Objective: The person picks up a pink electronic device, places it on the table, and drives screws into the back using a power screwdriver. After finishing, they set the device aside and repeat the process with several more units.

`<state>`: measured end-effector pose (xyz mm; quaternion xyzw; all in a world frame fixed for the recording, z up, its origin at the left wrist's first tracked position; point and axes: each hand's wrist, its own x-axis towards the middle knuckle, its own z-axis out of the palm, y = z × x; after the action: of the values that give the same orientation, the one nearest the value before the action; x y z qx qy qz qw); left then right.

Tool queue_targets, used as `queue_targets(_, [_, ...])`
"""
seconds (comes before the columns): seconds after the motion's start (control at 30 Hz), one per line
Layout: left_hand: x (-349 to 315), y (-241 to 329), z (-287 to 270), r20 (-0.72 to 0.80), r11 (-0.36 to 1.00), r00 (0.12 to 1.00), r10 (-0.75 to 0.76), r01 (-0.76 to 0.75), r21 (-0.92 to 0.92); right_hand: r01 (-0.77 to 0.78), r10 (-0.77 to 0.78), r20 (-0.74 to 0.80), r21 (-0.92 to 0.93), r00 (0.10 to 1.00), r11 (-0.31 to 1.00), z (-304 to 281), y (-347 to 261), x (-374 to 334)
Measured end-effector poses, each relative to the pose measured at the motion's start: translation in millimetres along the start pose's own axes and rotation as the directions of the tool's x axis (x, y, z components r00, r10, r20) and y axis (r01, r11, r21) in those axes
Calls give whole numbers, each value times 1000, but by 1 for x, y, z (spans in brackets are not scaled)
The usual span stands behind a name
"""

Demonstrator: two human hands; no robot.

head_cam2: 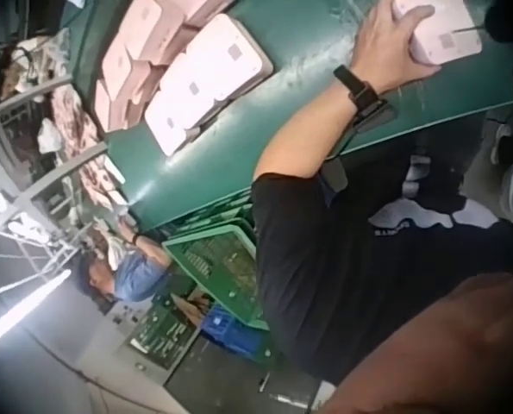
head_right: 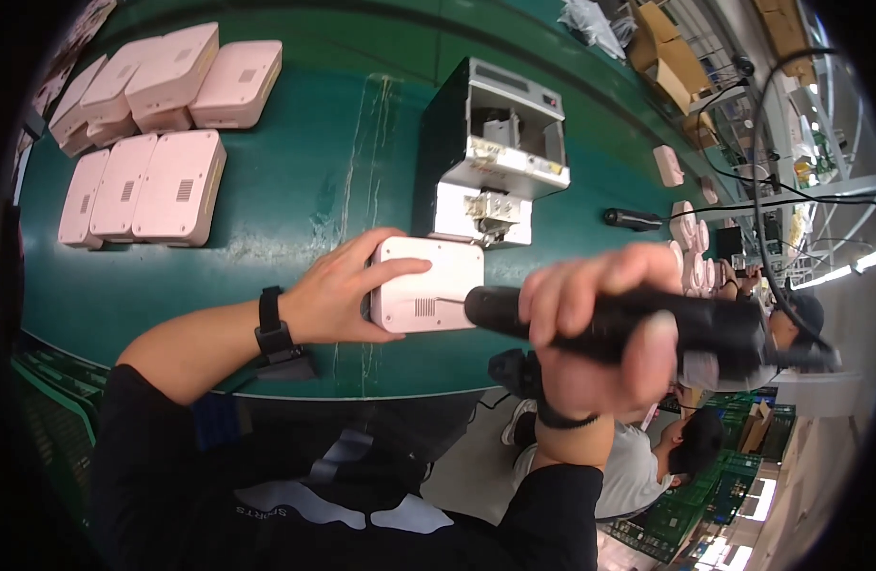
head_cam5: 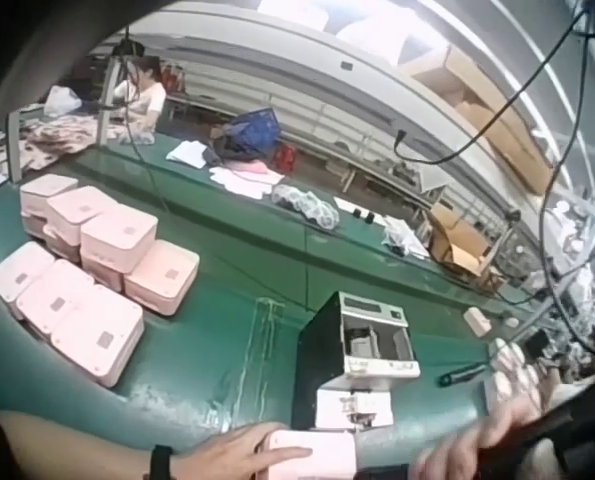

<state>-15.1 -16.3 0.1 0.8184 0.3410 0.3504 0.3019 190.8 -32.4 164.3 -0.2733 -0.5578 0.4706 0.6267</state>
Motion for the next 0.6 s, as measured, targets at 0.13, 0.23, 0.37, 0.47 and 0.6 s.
queue_targets(0.13, [6,-2,6,-19,999,999,33,-34,-18,6,2,215,-35,977,999,16,-19,-17])
queue_targets(0.23, [4,-3,8,-45,1000,999,27,-27,-8,78,-74,219,-10,973,997,26,-1,-16])
queue_targets(0.37, [0,-3,9,-62,1000,998,19,-19,-1,104,-101,228,-1,968,995,30,8,-18])
queue_targets(0.47, [-2,-3,10,-68,1000,998,-1,1,-2,90,-89,242,6,966,996,31,20,-21])
queue_targets(0.6, [-1,-1,11,-62,1000,998,-19,19,-10,77,-73,297,-2,952,997,32,25,-24])
